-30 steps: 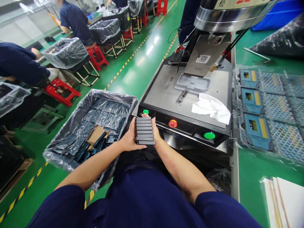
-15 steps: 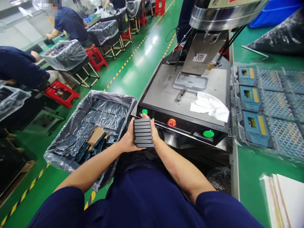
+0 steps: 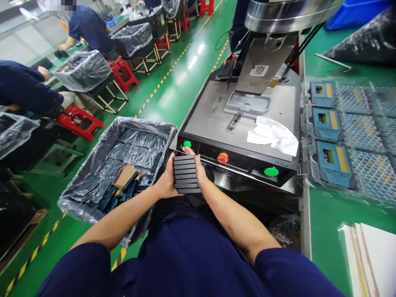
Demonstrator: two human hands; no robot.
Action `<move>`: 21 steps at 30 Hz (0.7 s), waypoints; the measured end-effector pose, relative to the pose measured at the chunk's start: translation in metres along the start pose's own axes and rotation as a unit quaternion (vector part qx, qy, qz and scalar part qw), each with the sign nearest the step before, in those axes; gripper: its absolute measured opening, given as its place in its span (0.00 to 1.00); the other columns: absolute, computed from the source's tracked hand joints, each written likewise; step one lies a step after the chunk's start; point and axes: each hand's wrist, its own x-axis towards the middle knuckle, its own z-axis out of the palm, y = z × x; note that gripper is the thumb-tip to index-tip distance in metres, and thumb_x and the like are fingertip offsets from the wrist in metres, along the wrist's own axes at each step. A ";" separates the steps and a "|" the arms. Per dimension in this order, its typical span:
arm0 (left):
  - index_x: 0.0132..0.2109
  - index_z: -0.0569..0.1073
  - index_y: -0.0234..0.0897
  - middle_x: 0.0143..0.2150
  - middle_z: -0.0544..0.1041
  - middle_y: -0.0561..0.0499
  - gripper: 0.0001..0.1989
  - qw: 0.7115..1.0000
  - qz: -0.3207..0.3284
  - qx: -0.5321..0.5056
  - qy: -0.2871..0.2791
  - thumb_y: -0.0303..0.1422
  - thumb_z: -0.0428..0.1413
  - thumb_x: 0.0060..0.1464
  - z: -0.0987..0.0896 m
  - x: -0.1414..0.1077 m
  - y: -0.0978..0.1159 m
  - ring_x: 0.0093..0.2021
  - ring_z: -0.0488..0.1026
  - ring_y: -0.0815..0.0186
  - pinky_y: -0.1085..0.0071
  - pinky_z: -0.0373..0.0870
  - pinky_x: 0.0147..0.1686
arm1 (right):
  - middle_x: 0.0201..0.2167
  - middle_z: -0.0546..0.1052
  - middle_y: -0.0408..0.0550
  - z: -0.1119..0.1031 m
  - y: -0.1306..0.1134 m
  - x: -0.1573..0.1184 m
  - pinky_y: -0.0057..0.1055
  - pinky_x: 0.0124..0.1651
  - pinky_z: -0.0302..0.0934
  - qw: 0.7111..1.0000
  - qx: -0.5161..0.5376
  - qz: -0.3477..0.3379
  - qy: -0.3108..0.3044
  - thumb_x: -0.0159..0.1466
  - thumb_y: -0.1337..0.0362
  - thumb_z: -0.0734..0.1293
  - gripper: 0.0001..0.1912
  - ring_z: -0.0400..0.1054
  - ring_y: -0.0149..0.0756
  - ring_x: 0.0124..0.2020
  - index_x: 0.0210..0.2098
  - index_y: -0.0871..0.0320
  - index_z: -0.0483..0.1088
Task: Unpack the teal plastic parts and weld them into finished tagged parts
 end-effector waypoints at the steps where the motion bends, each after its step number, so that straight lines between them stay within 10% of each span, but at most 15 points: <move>1: 0.68 0.16 0.42 0.73 0.22 0.34 0.73 1.000 0.000 0.002 -0.004 0.50 0.67 0.40 0.000 0.000 0.000 0.72 0.36 0.35 0.34 0.47 0.65 | 0.65 0.65 0.41 0.000 0.000 0.000 0.41 0.72 0.40 1.000 0.002 -0.001 0.003 0.63 0.34 0.55 0.35 0.52 0.38 0.68 0.59 0.47 0.67; 21: 0.69 0.18 0.37 0.73 0.40 0.29 0.71 0.996 -0.071 -0.041 -0.046 0.48 0.67 0.42 -0.001 -0.001 0.012 0.72 0.45 0.44 0.43 0.49 0.66 | 0.58 0.72 0.40 -0.001 0.012 -0.005 0.39 0.69 0.49 0.979 0.142 0.106 0.097 0.61 0.38 0.62 0.28 0.62 0.36 0.62 0.52 0.48 0.73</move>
